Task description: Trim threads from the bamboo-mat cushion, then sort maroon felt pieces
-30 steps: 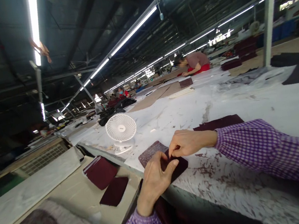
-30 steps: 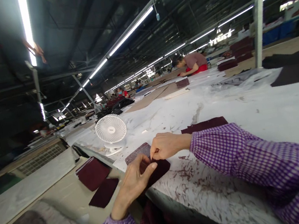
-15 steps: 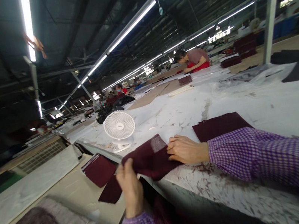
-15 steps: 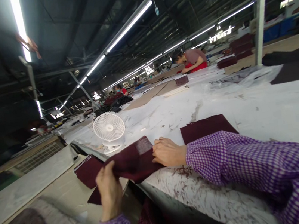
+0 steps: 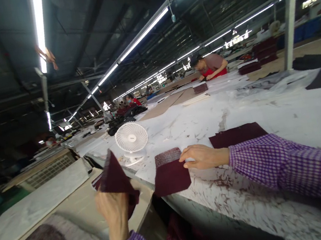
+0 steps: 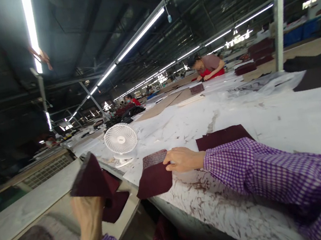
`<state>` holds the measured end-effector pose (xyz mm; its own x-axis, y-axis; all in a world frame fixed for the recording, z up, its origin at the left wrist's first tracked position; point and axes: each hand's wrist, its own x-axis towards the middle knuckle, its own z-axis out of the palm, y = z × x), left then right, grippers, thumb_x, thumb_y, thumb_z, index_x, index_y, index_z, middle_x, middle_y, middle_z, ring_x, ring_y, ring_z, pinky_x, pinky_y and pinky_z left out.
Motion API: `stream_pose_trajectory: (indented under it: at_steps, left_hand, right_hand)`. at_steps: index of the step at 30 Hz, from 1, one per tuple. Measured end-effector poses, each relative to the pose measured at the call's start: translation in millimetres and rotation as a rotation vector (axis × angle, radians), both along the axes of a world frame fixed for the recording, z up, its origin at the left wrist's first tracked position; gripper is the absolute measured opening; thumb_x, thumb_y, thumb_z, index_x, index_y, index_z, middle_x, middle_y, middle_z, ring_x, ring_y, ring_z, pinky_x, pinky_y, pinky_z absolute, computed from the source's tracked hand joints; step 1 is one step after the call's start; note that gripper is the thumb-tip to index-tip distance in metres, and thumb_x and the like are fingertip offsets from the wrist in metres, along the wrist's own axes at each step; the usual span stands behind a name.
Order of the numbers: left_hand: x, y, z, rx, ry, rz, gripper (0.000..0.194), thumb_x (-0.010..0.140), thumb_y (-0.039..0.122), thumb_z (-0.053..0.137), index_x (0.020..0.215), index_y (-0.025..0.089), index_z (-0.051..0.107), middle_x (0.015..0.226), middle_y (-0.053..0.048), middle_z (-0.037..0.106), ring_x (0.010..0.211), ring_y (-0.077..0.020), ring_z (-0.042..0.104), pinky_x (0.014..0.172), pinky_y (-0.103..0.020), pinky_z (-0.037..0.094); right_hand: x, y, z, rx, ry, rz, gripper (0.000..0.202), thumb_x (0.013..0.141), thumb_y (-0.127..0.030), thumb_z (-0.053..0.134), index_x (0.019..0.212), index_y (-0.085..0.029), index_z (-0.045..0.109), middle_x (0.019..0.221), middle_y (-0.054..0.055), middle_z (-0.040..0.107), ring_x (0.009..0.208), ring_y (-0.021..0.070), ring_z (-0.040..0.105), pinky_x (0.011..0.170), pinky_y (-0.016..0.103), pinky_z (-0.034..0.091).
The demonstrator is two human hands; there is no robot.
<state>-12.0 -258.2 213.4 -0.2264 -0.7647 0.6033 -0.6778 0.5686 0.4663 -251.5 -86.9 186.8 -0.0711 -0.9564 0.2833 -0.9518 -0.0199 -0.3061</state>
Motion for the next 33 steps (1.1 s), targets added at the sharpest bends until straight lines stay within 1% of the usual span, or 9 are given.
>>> stream_pose_trajectory:
  at_steps: [4,9,13,18,21,24,27,29,33]
  left_hand:
    - [-32,54,7.8,-0.184,-0.087,0.097,0.019,0.083,0.029,0.037,0.068,0.021,0.045,0.068,-0.007,0.056,0.067,-0.0237,0.055,0.058,-0.032,0.034]
    - [-58,114,-34.8,-0.457,-0.249,-0.412,0.016,0.082,0.016,0.040,0.070,0.019,0.049,0.072,-0.007,0.055,0.070,-0.0207,0.054,0.063,-0.032,0.038]
    - [-66,130,-62.9,-0.326,-0.245,-0.586,0.016,0.079,0.011,0.040,0.068,0.021,0.046,0.068,-0.005,0.055,0.067,-0.0193,0.055,0.061,-0.032,0.038]
    - [-64,109,-52.5,-0.116,-0.191,-0.479,0.018,0.082,0.018,0.039,0.065,0.023,0.038,0.065,-0.003,0.056,0.059,-0.0180,0.055,0.055,-0.030,0.036]
    - [-64,109,-50.7,-0.136,-0.187,-0.428,0.018,0.084,0.019,0.038,0.067,0.023,0.041,0.067,-0.004,0.056,0.061,-0.0191,0.057,0.056,-0.031,0.038]
    - [-65,128,-60.1,-0.215,-0.198,-0.579,0.016,0.086,0.017,0.037,0.079,0.020,0.051,0.078,-0.008,0.061,0.074,-0.0218,0.061,0.065,-0.033,0.043]
    - [-64,149,-66.7,-0.137,-0.235,-0.894,0.016,0.088,0.020,0.042,0.079,0.020,0.055,0.085,-0.007,0.063,0.081,-0.0209,0.060,0.071,-0.033,0.046]
    - [-63,151,-64.2,-0.017,-0.198,-0.991,0.021,0.089,0.027,0.046,0.070,0.021,0.053,0.081,-0.005,0.062,0.079,-0.0194,0.059,0.071,-0.032,0.046]
    - [-69,123,-49.4,0.009,0.048,-0.772,0.021,0.089,0.035,0.048,0.095,0.017,0.057,0.105,-0.011,0.062,0.103,-0.0248,0.055,0.091,-0.041,0.043]
  right_hand:
    - [2,12,29.7,0.122,-0.569,0.016,0.045,0.089,-0.046,0.044,0.082,-0.008,0.067,0.081,0.013,0.070,0.069,0.0167,0.065,0.062,0.027,0.048]
    - [9,33,41.1,0.534,-1.004,0.054,0.087,0.081,-0.080,0.013,0.081,-0.009,0.063,0.082,0.019,0.070,0.063,0.0187,0.066,0.053,0.028,0.050]
    - [2,51,35.5,0.568,-0.933,-0.140,0.083,0.079,-0.081,0.024,0.107,-0.009,0.056,0.079,0.016,0.071,0.059,0.0194,0.066,0.053,0.029,0.052]
    - [-15,61,41.2,0.434,-0.793,-0.319,0.076,0.082,-0.075,0.032,0.115,-0.010,0.054,0.067,0.011,0.070,0.052,0.0178,0.064,0.049,0.027,0.050]
    - [-17,61,44.4,0.498,-0.853,-0.202,0.077,0.082,-0.077,0.026,0.099,-0.010,0.060,0.068,0.012,0.069,0.054,0.0178,0.065,0.049,0.026,0.049]
    - [-8,60,38.8,0.641,-0.933,-0.056,0.080,0.080,-0.079,0.027,0.102,-0.008,0.059,0.083,0.017,0.070,0.057,0.0188,0.066,0.049,0.028,0.050]
    - [2,57,28.4,0.486,-0.815,-0.117,0.063,0.078,-0.055,0.058,0.121,-0.010,0.050,0.107,0.016,0.064,0.062,0.0163,0.064,0.050,0.027,0.051]
    - [5,54,24.6,0.375,-0.651,-0.162,0.061,0.072,-0.030,0.067,0.126,-0.010,0.047,0.107,0.013,0.061,0.064,0.0142,0.061,0.049,0.024,0.049]
    - [3,53,30.2,0.283,-0.528,-0.094,0.063,0.071,-0.018,0.064,0.131,-0.012,0.045,0.088,0.003,0.056,0.066,0.0113,0.055,0.052,0.021,0.043]
